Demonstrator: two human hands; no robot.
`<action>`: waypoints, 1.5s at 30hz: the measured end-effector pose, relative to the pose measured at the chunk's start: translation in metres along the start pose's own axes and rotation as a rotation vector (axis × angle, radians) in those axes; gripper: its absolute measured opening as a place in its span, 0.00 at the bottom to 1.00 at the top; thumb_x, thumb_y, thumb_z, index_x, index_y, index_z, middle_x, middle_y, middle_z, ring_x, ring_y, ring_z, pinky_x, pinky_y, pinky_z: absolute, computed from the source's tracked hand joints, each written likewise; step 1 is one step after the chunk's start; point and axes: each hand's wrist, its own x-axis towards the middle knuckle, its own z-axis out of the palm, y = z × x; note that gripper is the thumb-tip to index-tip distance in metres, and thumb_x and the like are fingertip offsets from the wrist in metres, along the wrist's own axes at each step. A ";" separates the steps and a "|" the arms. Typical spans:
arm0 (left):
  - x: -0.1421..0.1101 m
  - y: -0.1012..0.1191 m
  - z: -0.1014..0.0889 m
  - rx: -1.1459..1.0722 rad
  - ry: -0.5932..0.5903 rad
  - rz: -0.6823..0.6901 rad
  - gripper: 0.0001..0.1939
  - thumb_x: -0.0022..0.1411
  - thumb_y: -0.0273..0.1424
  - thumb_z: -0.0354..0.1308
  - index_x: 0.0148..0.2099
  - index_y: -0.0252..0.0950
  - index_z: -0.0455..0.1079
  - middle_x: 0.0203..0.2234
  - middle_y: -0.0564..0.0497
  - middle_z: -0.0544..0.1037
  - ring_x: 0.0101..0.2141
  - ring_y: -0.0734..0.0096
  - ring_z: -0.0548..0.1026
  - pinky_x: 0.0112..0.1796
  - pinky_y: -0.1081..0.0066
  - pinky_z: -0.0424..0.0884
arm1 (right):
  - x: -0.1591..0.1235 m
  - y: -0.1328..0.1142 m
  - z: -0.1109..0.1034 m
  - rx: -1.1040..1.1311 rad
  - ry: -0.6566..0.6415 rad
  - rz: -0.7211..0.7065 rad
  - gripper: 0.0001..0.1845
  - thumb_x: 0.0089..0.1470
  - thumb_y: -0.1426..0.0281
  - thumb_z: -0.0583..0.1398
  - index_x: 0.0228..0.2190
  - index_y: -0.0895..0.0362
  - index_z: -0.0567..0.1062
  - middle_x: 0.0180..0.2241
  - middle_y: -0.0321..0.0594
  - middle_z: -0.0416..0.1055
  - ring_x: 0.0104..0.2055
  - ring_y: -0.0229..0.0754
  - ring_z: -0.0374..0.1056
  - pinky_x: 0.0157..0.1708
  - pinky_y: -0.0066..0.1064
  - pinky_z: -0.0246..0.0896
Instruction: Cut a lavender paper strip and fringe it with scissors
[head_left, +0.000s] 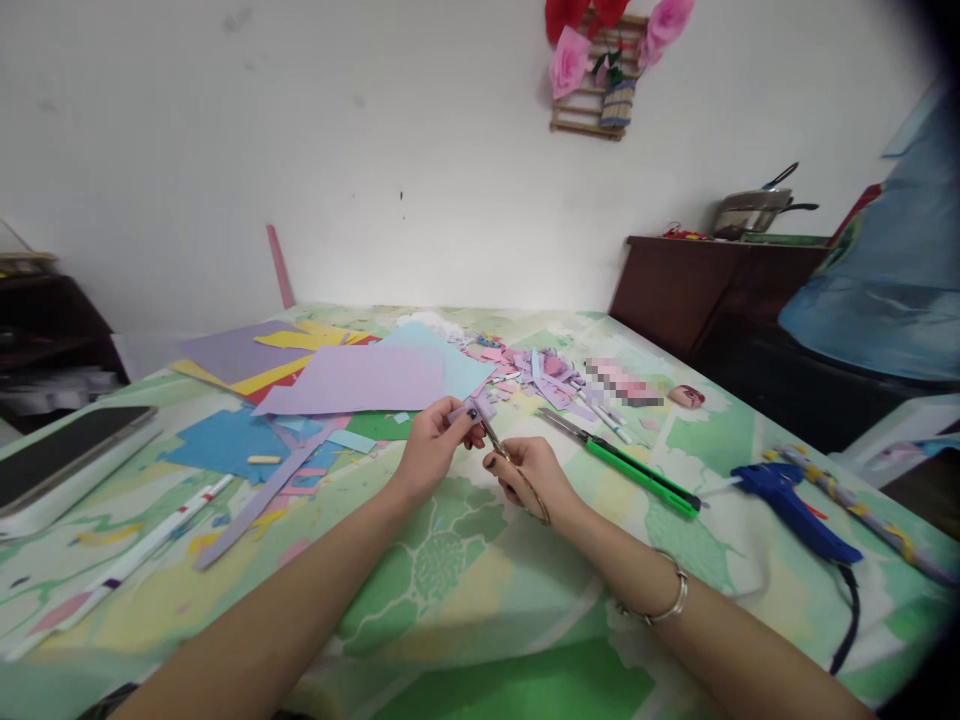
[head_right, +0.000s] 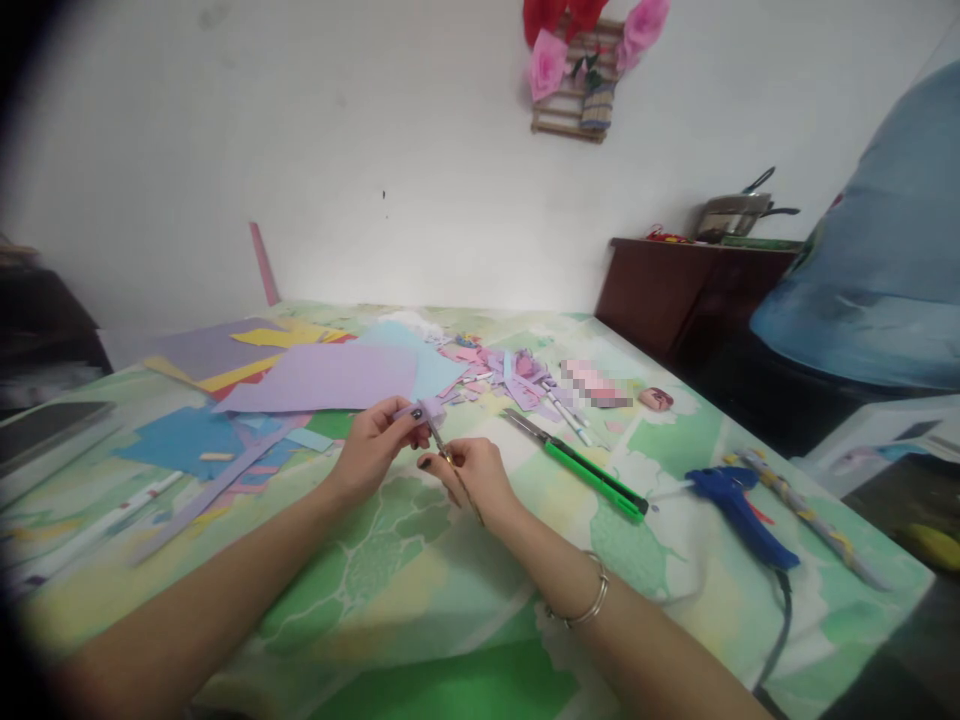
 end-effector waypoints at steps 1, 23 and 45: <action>0.000 0.000 0.000 0.002 0.000 0.003 0.09 0.55 0.34 0.57 0.28 0.34 0.64 0.19 0.54 0.72 0.22 0.75 0.70 0.27 0.73 0.63 | 0.000 0.000 0.000 0.001 0.001 -0.003 0.23 0.46 0.55 0.60 0.13 0.57 0.60 0.10 0.30 0.56 0.12 0.31 0.51 0.14 0.23 0.47; 0.001 -0.002 -0.001 0.024 -0.023 0.034 0.08 0.57 0.32 0.56 0.28 0.33 0.64 0.19 0.54 0.72 0.22 0.76 0.69 0.26 0.74 0.63 | -0.003 -0.001 -0.001 0.114 -0.069 -0.061 0.26 0.48 0.48 0.56 0.17 0.57 0.60 0.11 0.29 0.54 0.12 0.29 0.48 0.13 0.23 0.43; 0.000 -0.002 0.000 0.008 -0.013 0.028 0.09 0.57 0.32 0.56 0.28 0.33 0.65 0.19 0.54 0.72 0.22 0.76 0.70 0.26 0.74 0.63 | -0.003 -0.001 -0.001 0.077 -0.058 -0.054 0.26 0.48 0.47 0.56 0.16 0.57 0.61 0.11 0.30 0.54 0.12 0.30 0.49 0.13 0.24 0.44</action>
